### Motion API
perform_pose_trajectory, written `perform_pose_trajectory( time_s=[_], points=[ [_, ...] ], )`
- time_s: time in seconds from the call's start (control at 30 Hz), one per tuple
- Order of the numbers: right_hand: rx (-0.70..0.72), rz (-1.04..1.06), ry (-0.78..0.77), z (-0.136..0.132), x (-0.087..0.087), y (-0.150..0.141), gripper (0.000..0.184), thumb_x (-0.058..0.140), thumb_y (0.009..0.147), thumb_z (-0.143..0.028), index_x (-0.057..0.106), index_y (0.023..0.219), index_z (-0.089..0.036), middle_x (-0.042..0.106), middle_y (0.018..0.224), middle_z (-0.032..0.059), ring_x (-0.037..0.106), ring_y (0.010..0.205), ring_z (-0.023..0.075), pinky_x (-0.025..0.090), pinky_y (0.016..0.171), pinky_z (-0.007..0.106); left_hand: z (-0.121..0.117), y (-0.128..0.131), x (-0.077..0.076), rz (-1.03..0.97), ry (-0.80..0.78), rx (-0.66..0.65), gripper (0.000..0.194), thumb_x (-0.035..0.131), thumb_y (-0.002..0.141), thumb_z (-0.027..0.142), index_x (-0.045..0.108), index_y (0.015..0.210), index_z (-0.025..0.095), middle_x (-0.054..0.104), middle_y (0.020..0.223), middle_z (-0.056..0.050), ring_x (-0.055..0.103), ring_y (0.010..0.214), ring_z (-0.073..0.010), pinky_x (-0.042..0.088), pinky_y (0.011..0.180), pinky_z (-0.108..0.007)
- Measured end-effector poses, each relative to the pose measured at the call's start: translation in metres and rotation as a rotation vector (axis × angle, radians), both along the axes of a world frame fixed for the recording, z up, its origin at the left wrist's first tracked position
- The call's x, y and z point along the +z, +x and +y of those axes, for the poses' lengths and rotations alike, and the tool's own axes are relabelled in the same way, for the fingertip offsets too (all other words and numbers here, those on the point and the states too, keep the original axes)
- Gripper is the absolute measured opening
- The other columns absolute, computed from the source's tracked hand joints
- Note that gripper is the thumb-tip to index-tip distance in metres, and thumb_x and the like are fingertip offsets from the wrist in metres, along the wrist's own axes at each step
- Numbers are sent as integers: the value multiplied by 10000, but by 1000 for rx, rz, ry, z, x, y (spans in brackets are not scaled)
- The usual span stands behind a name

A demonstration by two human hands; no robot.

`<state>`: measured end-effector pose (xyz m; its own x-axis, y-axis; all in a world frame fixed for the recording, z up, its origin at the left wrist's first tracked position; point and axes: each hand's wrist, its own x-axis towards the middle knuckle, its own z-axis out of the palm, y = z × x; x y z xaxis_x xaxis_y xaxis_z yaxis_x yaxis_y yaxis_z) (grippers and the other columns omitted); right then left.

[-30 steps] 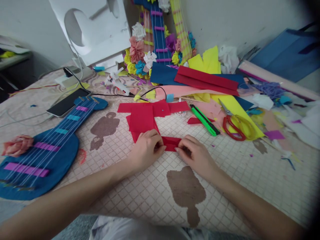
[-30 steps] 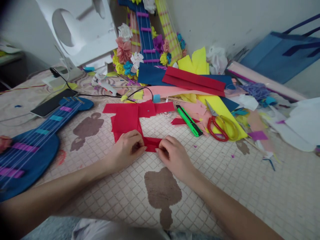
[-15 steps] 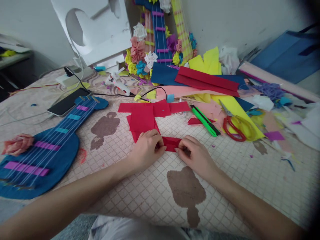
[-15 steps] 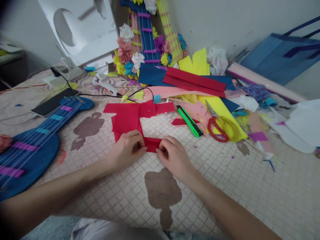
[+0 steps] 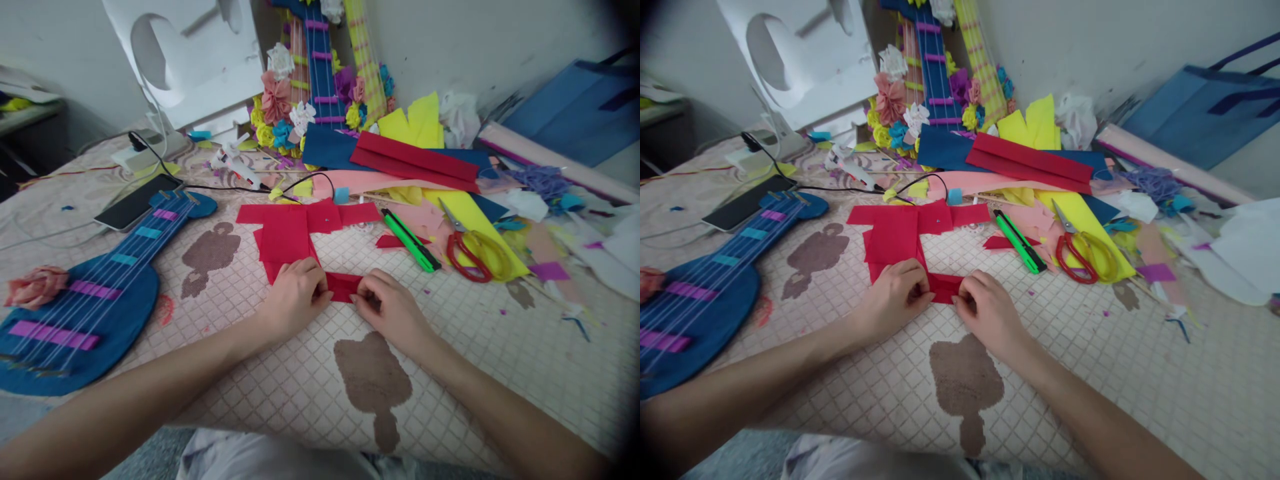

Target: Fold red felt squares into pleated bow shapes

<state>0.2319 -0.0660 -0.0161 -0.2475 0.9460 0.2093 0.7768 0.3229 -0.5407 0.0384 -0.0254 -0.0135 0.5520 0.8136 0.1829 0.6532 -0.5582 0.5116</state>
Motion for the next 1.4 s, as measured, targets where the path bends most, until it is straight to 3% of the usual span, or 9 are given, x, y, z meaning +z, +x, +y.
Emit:
perform_pose_trajectory(
  time_s=[0.1, 0.27, 0.4, 0.5, 0.73, 0.9, 1.0, 1.17, 1.4],
  points=[
    [-6, 26, -13, -1, -1, 2, 147, 519, 788, -115, 441, 710, -212, 490, 736, 5, 502, 702, 156, 406, 610, 279, 0, -1, 0, -31, -26, 16, 80, 594, 762, 117, 527, 756, 159, 581, 803, -19, 546, 794, -173, 424, 700, -312],
    [-93, 102, 9, -2, -6, 6, 220, 570, 757, -108, 458, 920, -205, 492, 864, 27, 497, 676, 143, 455, 617, 295, -1, -4, 0, -114, -64, 30, 271, 583, 751, 71, 517, 995, 170, 569, 980, -52, 557, 873, -187, 462, 741, -335],
    [-11, 86, 25, -3, -7, 9, 330, 520, 811, -111, 487, 1117, -228, 463, 1056, 73, 546, 803, 163, 501, 712, 332, -1, -6, 0, -66, -56, -16, 422, 540, 794, 67, 532, 1184, 226, 527, 1105, -72, 545, 1001, -212, 453, 840, -395],
    [72, 58, 12, -2, -6, 11, 268, 489, 852, -123, 535, 1084, -248, 478, 1072, 73, 555, 943, 193, 512, 771, 342, -1, -7, -1, -43, -53, -50, 378, 522, 820, 85, 603, 1144, 263, 547, 1088, -53, 547, 1003, -205, 442, 870, -409],
    [182, 13, 67, -2, -4, 15, 305, 521, 882, -212, 541, 1184, -249, 519, 1115, 93, 559, 1000, 214, 527, 806, 380, 1, -7, -4, -72, -49, -60, 344, 540, 827, 107, 646, 1120, 252, 562, 1040, -50, 555, 955, -188, 462, 854, -387],
    [240, -48, 121, -2, -3, 16, 265, 514, 883, -191, 579, 1133, -250, 555, 1136, 83, 568, 1014, 217, 511, 850, 401, 1, -7, -3, -93, -56, -59, 330, 540, 831, 113, 654, 1109, 249, 566, 1031, -51, 559, 946, -186, 472, 844, -378],
    [211, -17, 75, -1, -1, 15, 229, 512, 895, -230, 562, 1118, -234, 556, 1114, 84, 573, 991, 206, 517, 807, 364, 1, -7, -4, -95, -63, -60, 334, 537, 831, 111, 655, 1111, 248, 566, 1035, -53, 557, 949, -187, 474, 837, -373],
    [-11, -2, 39, 3, -4, 5, 172, 539, 870, -271, 508, 1029, -214, 549, 992, 74, 588, 865, 206, 507, 666, 339, 4, -9, -5, -97, -67, -73, 347, 546, 824, 113, 654, 1118, 262, 564, 1022, -49, 554, 943, -186, 469, 837, -373],
    [-8, -63, 33, 4, -10, 1, 190, 555, 854, -243, 471, 1024, -233, 538, 1023, 63, 592, 886, 223, 495, 696, 368, 3, -5, -3, -111, -95, -40, 229, 555, 872, 263, 653, 1076, 226, 580, 1015, -55, 567, 932, -192, 455, 809, -359]
  ],
)
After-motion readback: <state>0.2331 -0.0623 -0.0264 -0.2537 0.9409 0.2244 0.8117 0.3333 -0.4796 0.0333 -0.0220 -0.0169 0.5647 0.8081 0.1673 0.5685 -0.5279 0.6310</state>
